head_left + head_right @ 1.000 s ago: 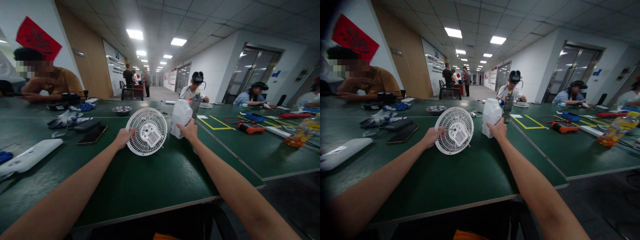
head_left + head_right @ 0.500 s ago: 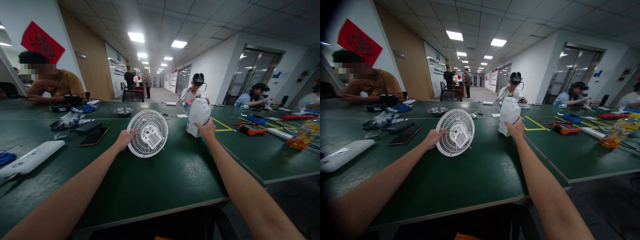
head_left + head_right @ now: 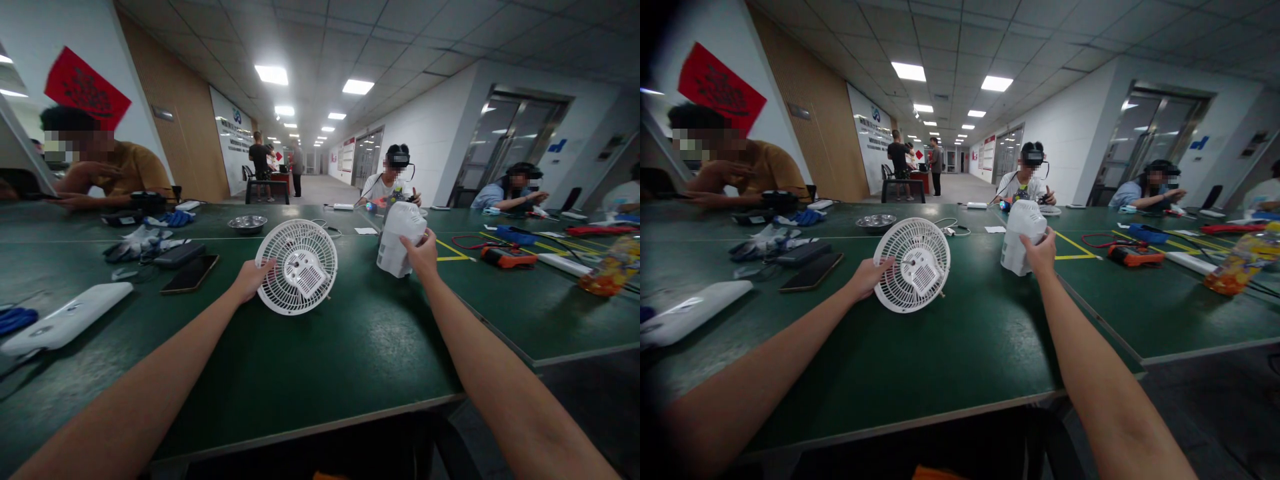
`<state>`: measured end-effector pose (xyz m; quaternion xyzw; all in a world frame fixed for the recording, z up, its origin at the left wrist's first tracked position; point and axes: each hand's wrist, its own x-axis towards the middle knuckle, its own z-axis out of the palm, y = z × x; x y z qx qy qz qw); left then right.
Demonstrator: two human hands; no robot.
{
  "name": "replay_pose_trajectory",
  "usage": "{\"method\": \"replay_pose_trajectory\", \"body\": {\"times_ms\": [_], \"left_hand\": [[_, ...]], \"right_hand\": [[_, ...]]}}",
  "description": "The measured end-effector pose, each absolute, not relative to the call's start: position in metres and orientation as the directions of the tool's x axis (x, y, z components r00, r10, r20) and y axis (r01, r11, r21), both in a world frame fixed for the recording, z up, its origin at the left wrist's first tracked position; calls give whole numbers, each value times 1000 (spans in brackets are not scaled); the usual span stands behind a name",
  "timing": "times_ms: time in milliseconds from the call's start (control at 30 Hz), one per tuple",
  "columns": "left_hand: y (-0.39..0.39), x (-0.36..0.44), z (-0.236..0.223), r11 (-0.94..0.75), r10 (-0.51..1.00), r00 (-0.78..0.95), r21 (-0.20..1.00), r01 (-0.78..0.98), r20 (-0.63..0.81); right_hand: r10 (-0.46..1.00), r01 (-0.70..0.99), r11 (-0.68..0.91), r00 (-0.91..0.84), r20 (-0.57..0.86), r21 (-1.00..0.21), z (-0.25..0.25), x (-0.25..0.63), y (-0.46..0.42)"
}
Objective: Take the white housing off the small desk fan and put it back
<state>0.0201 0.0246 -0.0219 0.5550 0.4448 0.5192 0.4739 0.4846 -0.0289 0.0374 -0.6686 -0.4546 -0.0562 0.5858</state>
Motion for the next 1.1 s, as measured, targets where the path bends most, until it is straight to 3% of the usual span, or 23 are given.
{"method": "replay_pose_trajectory", "body": {"times_ms": [333,533,667,833,1100], "left_hand": [[23,20,-19,-124,991,54,992,15,123],[23,20,-20,-140,988,65,990,9,139],[22,19,-18,-128,989,71,992,4,127],[21,20,-17,-126,989,83,992,-2,126],[22,22,-18,-156,984,82,988,-8,156]], "right_hand": [[480,663,201,576,662,-722,41,485,-27],[403,822,125,470,785,-556,55,467,-43],[381,871,169,375,845,-462,65,440,-52],[523,850,298,235,819,-434,52,397,-46],[821,810,181,187,539,-558,15,380,-25]]}}
